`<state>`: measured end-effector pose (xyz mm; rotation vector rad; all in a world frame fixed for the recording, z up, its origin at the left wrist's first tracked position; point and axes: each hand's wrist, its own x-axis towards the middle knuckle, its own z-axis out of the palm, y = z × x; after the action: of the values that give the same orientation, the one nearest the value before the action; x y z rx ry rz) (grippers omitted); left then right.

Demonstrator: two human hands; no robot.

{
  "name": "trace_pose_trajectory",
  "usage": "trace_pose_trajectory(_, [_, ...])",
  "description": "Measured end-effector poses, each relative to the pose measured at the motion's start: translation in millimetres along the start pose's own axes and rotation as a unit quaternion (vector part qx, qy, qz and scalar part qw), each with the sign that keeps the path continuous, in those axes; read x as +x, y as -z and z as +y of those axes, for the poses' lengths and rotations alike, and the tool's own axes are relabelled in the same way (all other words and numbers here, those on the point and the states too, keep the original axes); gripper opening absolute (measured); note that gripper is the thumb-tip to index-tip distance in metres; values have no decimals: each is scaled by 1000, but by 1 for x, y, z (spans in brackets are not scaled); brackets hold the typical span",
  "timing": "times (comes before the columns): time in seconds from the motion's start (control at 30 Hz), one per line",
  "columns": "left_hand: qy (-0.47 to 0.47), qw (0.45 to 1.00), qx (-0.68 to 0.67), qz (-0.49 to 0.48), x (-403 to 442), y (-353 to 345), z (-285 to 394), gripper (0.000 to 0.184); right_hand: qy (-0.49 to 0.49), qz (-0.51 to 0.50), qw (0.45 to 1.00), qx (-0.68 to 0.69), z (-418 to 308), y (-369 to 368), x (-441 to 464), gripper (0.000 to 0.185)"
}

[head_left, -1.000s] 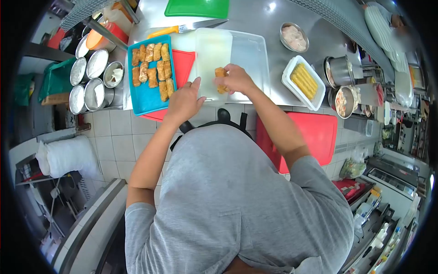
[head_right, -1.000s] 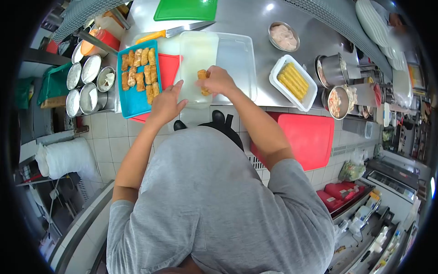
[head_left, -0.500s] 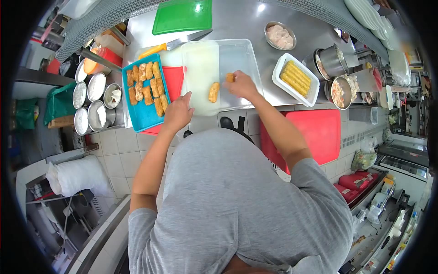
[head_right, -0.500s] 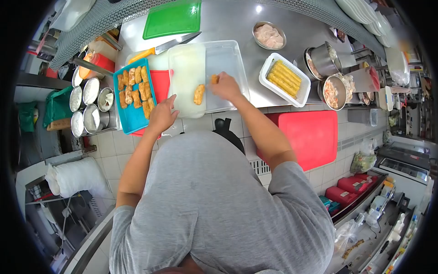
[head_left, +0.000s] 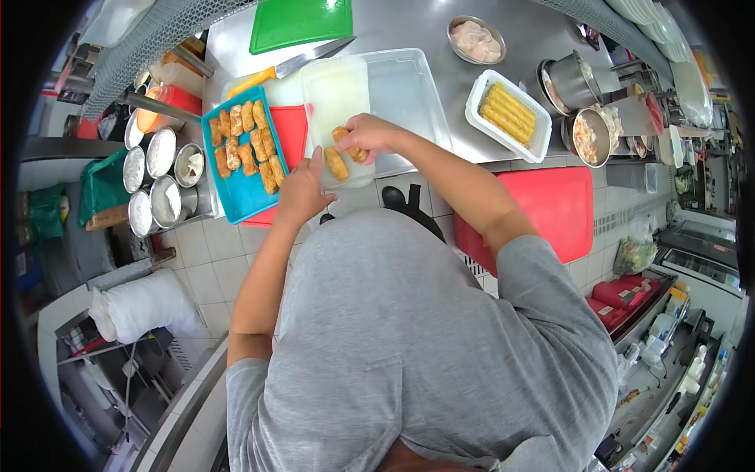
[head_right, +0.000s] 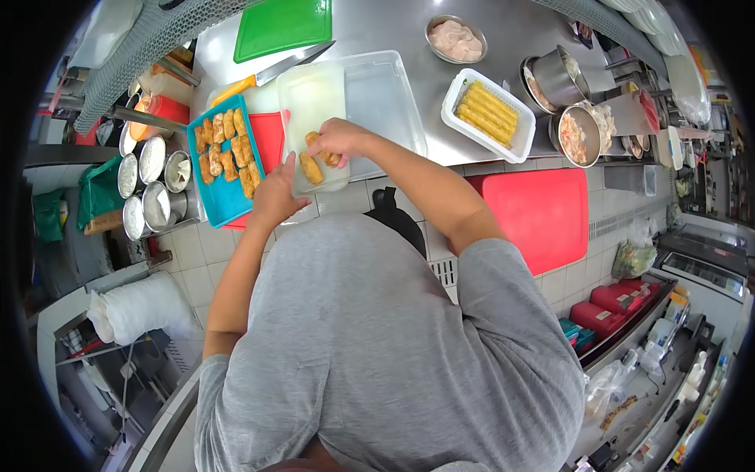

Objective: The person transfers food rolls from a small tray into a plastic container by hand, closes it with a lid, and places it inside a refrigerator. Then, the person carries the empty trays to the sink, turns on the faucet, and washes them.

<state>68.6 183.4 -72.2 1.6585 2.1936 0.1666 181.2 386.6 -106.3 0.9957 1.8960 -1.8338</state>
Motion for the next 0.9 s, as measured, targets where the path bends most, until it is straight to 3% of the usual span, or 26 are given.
trace_pose_trajectory(0.33, [-44,998,36,-3,16,-22,-17,91,6,151,984,99,36,58,-34,54])
trace_pose_trajectory(0.43, [-48,998,37,-9,15,-19,-22,91,5,194,978,-74,41,58,-43,55])
trace_pose_trajectory(0.53, [-34,999,38,-18,15,-14,-19,91,60,358,889,-279,45,24,-33,61])
trace_pose_trajectory(0.67, [-48,998,28,-2,11,-11,-20,86,82,267,917,-285,25,-12,-39,62])
trace_pose_trajectory(0.73, [-39,999,6,-16,8,-5,-20,82,114,261,916,-282,28,-18,-28,51])
trace_pose_trajectory(0.9, [-22,994,-90,52,-17,1,-27,74,195,207,908,-309,34,-20,-23,36])
